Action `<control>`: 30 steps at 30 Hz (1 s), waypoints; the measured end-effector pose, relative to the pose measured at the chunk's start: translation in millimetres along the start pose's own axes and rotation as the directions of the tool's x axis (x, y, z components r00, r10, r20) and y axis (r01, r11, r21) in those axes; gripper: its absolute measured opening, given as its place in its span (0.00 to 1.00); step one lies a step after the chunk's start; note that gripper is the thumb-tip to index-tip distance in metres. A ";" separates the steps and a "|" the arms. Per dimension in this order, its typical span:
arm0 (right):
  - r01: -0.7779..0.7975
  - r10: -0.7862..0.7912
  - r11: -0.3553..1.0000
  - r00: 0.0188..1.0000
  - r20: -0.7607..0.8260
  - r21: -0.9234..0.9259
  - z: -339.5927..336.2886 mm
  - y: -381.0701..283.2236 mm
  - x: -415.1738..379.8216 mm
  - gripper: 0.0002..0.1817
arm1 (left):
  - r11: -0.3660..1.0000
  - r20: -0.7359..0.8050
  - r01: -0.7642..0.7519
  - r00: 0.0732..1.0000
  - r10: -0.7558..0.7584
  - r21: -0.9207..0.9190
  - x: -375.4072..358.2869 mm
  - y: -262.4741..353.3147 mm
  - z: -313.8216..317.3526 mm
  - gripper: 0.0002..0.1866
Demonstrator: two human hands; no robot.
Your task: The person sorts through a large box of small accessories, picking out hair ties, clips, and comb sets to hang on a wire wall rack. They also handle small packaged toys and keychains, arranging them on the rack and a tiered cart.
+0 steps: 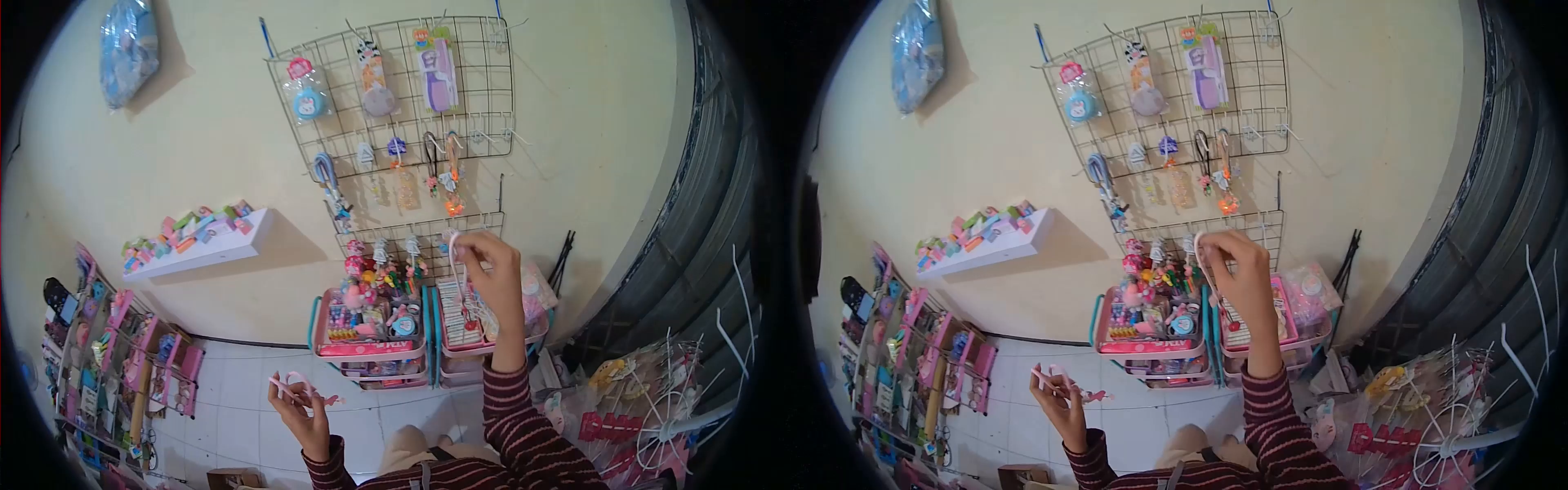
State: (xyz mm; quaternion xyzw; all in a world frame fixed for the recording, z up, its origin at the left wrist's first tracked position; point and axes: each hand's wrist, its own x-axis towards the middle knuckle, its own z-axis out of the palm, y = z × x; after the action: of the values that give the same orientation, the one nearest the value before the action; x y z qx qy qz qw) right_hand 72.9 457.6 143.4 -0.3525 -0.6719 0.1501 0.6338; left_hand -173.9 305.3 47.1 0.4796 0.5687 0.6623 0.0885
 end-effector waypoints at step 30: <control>-0.317 0.359 0.906 0.927 -0.110 0.282 51.7 144.6 130.0 0.14 | 0.597 0.662 0.588 0.740 -0.122 -0.546 165.8 -109.3 160.6 0.25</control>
State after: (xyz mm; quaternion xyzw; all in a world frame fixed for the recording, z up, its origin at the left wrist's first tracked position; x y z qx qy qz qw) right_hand 71.1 658.7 138.7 -0.3890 -0.5222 0.3155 0.6903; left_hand -189.5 559.4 26.9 0.4445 0.2922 0.6253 0.5710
